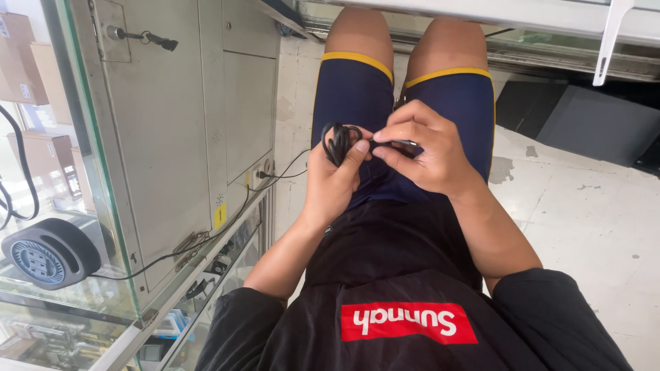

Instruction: Unboxing a laptop, connecting the power adapter, and interacting with the keyboard and trackpad

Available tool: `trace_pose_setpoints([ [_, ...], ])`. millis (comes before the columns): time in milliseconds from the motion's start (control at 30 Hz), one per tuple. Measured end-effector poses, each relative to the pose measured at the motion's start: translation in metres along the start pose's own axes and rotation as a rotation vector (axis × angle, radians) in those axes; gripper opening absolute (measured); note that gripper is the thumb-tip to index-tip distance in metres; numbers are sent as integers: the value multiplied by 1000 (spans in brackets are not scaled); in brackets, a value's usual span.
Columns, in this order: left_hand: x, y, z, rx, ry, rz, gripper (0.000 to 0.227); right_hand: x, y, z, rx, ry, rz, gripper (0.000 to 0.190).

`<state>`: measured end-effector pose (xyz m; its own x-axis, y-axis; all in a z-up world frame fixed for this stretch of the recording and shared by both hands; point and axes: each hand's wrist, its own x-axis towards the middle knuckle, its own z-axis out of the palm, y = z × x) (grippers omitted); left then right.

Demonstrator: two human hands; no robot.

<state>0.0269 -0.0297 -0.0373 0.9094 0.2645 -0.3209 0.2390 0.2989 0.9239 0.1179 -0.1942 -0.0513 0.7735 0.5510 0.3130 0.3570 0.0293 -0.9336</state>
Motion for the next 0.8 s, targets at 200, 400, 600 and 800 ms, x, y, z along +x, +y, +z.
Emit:
trace_pose_setpoints([
  [200, 9, -8, -7, -64, 4, 1, 19, -15, 24, 0, 382, 128, 398, 37],
  [400, 29, -23, -33, -522, 62, -125, 20, -2, 16, 14, 133, 49, 279, 39],
  [600, 18, -32, -94, -446, 31, -101, 35, -14, 20, 57, -400, -407, 268, 28],
  [800, 3, -85, -126, 209, 45, 39, 36, -37, 63, 80, 241, -177, 390, 26],
])
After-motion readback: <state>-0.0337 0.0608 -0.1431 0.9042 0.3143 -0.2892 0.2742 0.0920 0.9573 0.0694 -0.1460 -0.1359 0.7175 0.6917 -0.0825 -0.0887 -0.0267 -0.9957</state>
